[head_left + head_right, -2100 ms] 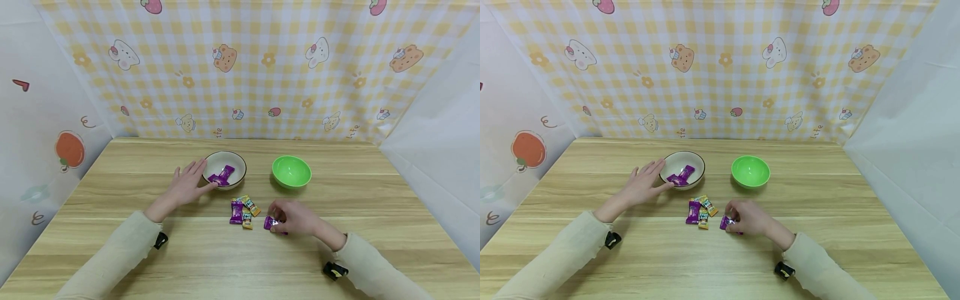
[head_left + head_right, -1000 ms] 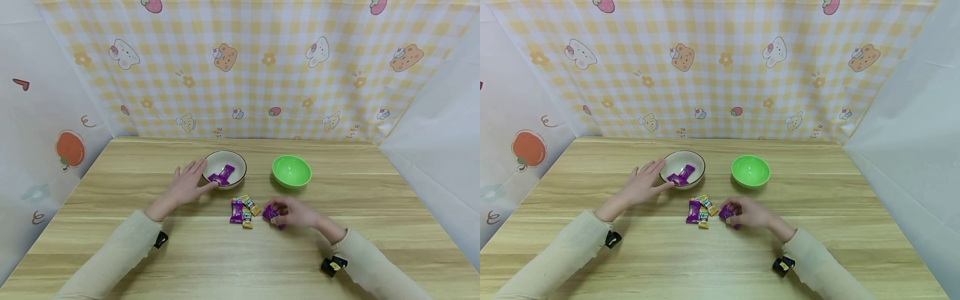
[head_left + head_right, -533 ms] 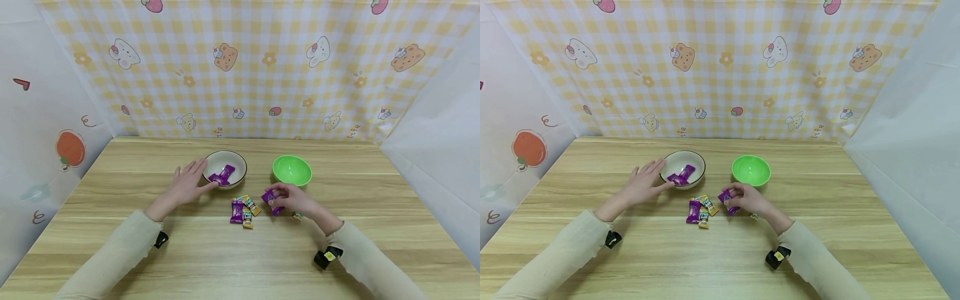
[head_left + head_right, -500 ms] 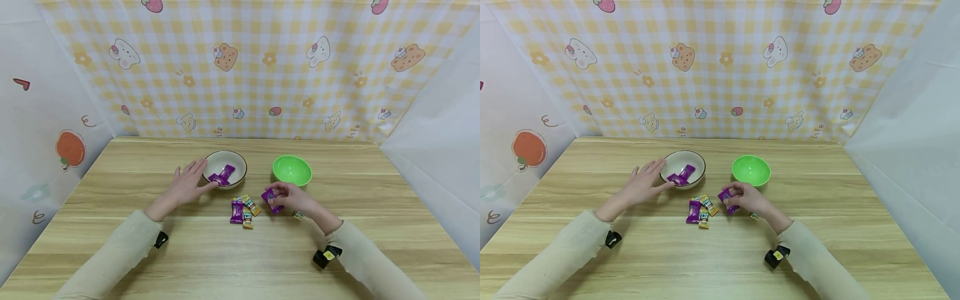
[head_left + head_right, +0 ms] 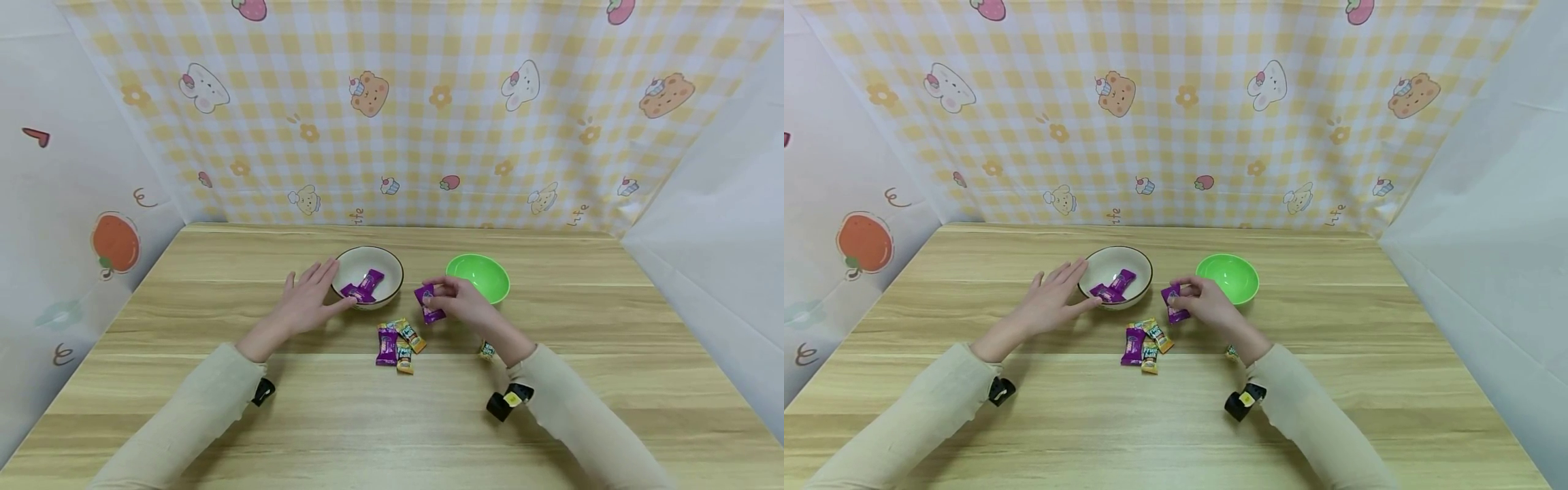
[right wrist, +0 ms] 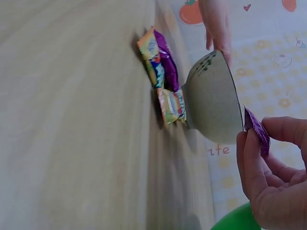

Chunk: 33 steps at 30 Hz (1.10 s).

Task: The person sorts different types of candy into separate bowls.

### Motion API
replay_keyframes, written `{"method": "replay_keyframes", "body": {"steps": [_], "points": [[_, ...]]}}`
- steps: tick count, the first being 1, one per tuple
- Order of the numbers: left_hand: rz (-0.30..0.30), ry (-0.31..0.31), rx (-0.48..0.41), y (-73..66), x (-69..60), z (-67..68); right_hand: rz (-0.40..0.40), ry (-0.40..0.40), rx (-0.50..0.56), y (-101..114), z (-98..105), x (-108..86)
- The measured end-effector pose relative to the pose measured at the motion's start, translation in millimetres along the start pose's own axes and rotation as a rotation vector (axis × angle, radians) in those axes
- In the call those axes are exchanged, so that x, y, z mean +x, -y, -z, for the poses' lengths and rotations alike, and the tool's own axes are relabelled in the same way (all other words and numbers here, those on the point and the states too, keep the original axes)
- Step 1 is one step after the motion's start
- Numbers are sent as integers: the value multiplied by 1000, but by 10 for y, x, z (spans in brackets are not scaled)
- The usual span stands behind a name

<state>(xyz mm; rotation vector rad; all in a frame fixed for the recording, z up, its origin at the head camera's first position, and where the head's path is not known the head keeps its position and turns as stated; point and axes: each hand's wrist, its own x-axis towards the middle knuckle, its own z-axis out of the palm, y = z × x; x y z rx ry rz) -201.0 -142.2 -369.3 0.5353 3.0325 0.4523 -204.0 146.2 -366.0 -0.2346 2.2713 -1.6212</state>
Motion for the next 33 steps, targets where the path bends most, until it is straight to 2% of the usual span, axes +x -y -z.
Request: {"method": "replay_keyframes", "body": {"steps": [5,15,24,33], "points": [[-1,-1,-1,-3,1,3,-1,-31,9,101,-44,97],[0,-2,4,-5,-2,3,-1,-57,161,316,-165,298],[-10,-9,2,0,-2,3,-15,-106,234,470,-288,463],[-18,-10,2,7,-1,-1,49,-48,378,482,-349,541]]}}
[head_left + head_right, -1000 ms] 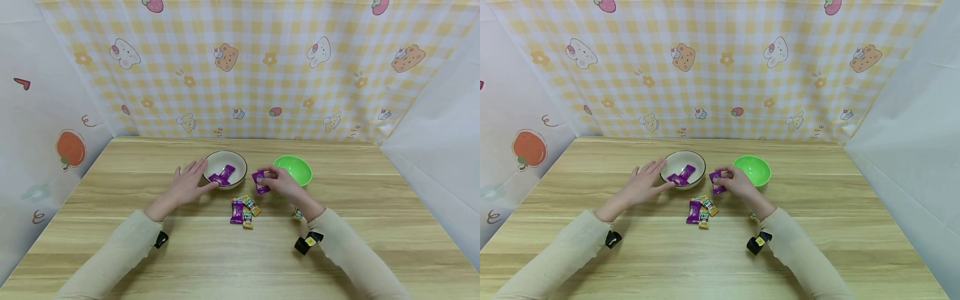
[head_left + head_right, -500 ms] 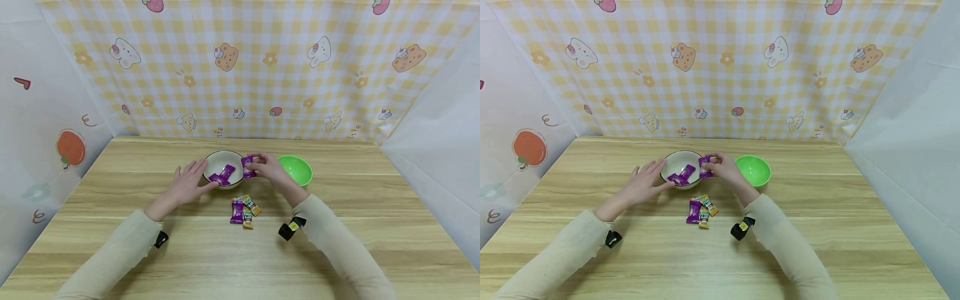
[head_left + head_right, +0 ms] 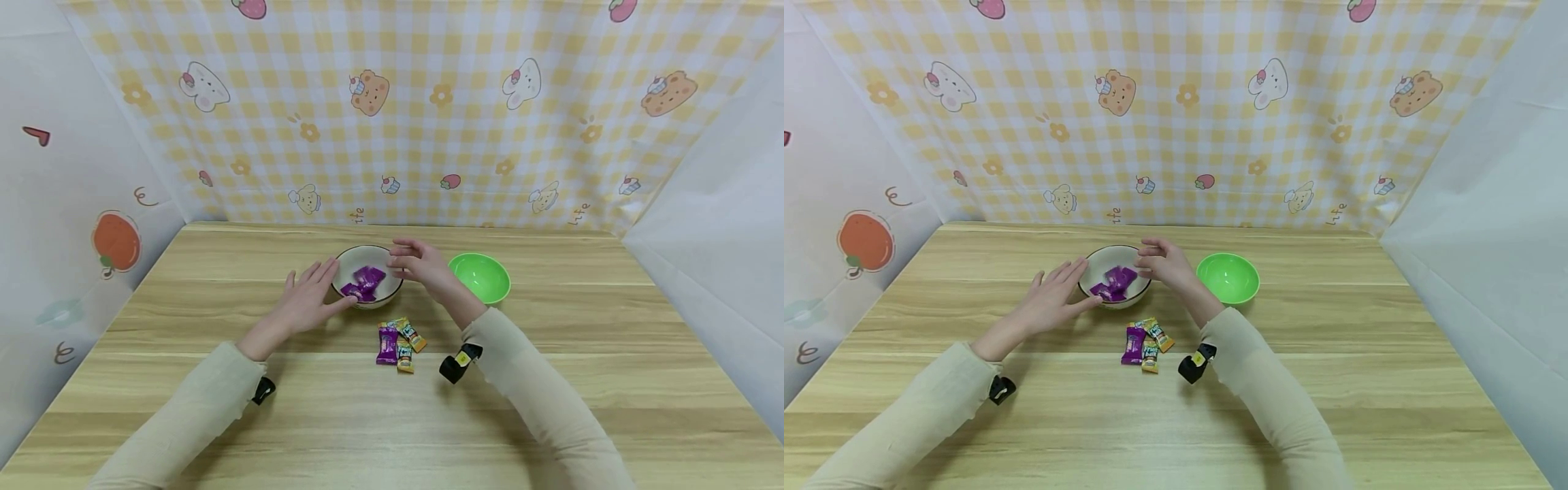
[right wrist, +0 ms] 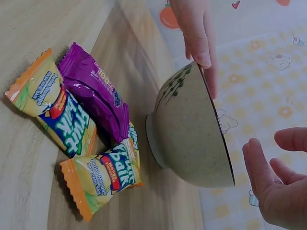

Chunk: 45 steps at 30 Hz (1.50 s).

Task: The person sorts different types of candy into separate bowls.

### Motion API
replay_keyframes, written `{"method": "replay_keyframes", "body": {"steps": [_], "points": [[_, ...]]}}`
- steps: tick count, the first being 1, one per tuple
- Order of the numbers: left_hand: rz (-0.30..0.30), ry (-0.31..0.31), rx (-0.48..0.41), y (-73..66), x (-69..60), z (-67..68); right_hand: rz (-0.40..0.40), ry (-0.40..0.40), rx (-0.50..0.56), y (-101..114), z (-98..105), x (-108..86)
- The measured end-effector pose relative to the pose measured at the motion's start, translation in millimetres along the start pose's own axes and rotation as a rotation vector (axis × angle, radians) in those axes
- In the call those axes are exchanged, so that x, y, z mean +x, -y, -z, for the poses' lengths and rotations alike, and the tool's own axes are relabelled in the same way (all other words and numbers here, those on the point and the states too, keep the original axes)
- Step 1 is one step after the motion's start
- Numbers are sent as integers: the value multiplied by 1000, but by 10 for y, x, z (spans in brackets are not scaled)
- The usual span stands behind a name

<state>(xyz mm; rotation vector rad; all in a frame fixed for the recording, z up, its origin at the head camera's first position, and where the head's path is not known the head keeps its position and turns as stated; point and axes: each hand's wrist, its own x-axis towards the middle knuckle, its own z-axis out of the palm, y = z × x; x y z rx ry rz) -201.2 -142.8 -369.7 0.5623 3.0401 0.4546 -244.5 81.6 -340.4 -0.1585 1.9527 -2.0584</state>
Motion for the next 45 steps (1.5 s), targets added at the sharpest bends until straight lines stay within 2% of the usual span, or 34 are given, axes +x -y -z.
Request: {"method": "replay_keyframes", "body": {"steps": [7,14,19,26,28,32,37,41,45], "points": [[13,11,-9,-6,-2,7,18,15,23,-40,54,-23],[11,8,-8,-11,-3,8,107,21,-51,-47,114,-119],[9,7,-9,-17,-7,14,195,55,-147,-65,184,-202],[6,2,-10,-18,-8,10,361,84,-418,-178,301,-328],[7,2,-13,-19,-7,10,402,107,-465,-205,314,-384],[8,3,-16,-19,-8,14,411,152,-499,-159,274,-562],[7,7,-12,-17,-13,22,383,210,-533,-102,200,-749],[9,8,-13,-21,-13,23,382,266,-531,-169,191,-787],[11,10,-16,-24,-13,20,389,316,-561,-349,228,-721]]}}
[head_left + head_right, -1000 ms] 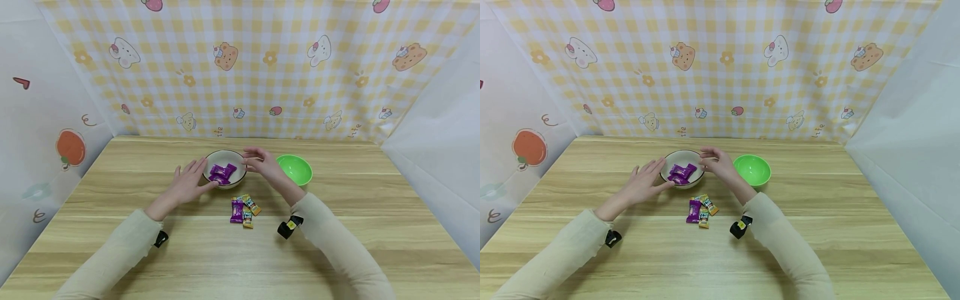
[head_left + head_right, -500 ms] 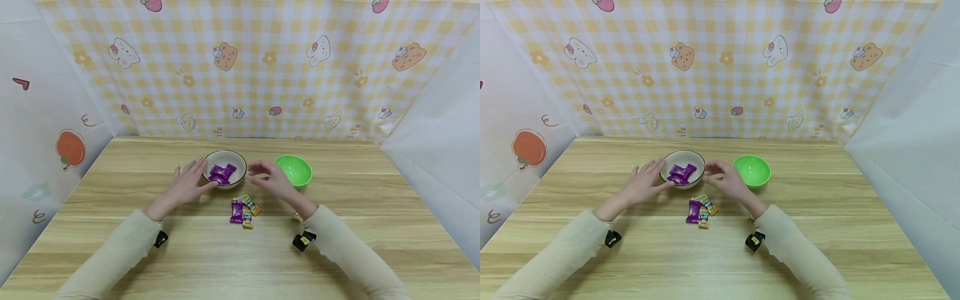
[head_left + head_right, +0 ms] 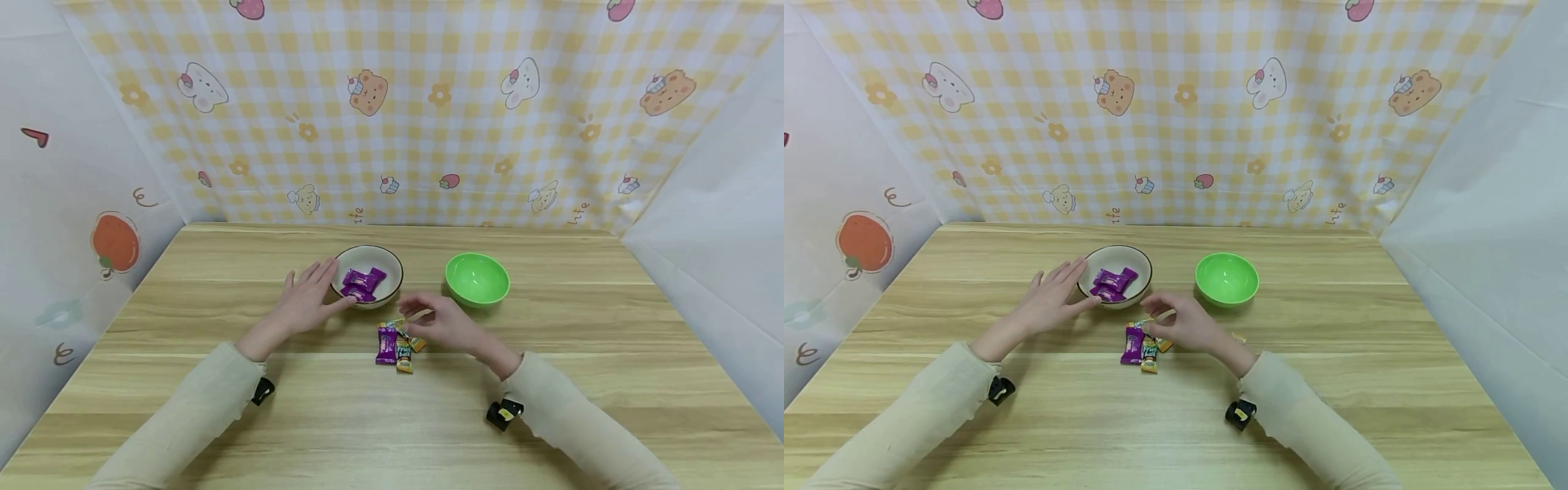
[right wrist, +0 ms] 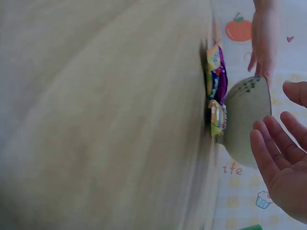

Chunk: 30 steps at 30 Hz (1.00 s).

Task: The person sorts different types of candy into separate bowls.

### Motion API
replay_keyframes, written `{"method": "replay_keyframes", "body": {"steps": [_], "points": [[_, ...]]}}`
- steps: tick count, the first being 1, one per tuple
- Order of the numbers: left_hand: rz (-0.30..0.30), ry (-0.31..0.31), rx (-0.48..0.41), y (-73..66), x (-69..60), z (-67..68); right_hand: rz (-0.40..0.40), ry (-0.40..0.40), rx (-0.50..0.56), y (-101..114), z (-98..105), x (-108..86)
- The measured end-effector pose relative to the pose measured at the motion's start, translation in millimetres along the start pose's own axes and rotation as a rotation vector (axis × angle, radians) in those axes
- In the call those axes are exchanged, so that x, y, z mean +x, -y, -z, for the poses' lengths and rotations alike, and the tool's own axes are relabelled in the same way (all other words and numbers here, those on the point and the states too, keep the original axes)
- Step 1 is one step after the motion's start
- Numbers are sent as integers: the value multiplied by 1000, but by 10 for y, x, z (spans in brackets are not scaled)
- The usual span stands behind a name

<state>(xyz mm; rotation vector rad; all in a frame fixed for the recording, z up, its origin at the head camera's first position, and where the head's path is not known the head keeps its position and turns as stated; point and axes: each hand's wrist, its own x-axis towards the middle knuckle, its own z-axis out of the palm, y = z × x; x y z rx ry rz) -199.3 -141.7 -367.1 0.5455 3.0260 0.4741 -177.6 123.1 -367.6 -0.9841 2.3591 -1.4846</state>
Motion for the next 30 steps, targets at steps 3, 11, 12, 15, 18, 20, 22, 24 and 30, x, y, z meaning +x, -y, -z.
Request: {"method": "replay_keyframes", "body": {"steps": [3,11,12,15,18,20,22,24,30], "points": [[0,1,0,0,-2,-2,23,49,-61,-142,-39,22],[-2,-4,8,10,-3,-4,98,153,-318,-201,-120,100],[-2,-3,8,10,-4,-4,92,162,-341,-193,-130,109],[-2,-1,6,6,-4,-4,69,190,-378,-177,-160,135],[-2,1,6,1,-4,-2,42,208,-402,-179,-184,160],[-3,2,5,0,-4,-4,24,213,-409,-182,-193,170],[-2,3,5,0,-5,-4,9,216,-415,-188,-199,176],[-3,4,3,2,-4,-5,1,217,-414,-191,-200,178],[1,6,0,8,-1,-7,-1,219,-413,-201,-207,180]]}}
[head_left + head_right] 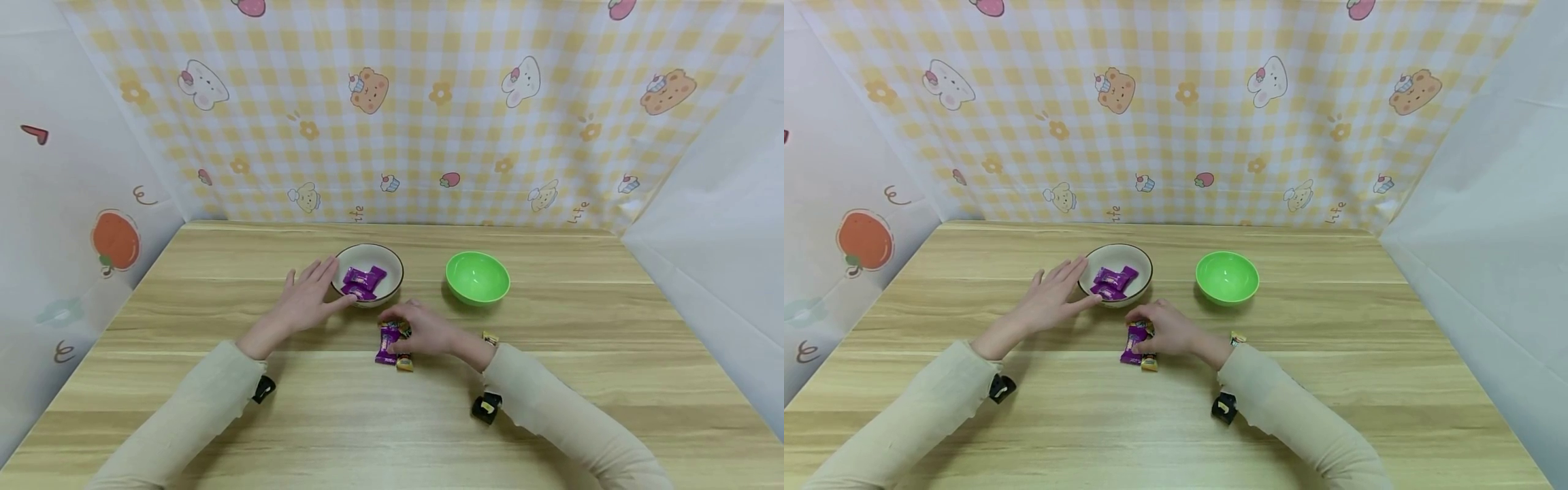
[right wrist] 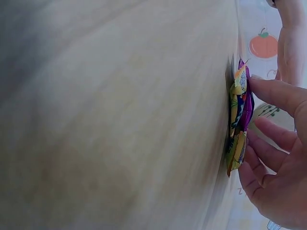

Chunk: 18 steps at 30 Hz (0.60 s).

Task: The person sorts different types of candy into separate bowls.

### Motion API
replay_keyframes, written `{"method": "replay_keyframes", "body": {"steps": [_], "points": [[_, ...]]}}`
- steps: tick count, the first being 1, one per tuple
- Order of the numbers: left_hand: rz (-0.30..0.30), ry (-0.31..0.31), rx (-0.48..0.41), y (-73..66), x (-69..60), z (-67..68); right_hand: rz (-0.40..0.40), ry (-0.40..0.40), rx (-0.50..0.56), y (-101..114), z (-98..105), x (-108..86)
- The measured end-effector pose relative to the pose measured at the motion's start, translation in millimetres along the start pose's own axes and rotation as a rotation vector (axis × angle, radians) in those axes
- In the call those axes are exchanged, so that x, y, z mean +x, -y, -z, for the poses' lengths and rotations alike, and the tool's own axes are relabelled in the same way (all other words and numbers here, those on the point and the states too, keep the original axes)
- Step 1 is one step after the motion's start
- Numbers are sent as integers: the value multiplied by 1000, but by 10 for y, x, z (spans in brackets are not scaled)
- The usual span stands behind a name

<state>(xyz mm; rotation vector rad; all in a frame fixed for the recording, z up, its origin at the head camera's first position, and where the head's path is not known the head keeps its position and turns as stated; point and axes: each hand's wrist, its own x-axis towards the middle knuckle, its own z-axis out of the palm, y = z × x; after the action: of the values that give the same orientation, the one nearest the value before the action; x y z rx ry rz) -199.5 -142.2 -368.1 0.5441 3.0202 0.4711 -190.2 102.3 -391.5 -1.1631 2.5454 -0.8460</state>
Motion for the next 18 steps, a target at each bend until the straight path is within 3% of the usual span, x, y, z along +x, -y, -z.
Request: {"method": "replay_keyframes", "body": {"steps": [10,18], "points": [[-4,-8,12,-1,0,4,18,32,-95,12,8,2],[-7,-11,13,2,1,2,10,31,102,-13,22,-19]]}}
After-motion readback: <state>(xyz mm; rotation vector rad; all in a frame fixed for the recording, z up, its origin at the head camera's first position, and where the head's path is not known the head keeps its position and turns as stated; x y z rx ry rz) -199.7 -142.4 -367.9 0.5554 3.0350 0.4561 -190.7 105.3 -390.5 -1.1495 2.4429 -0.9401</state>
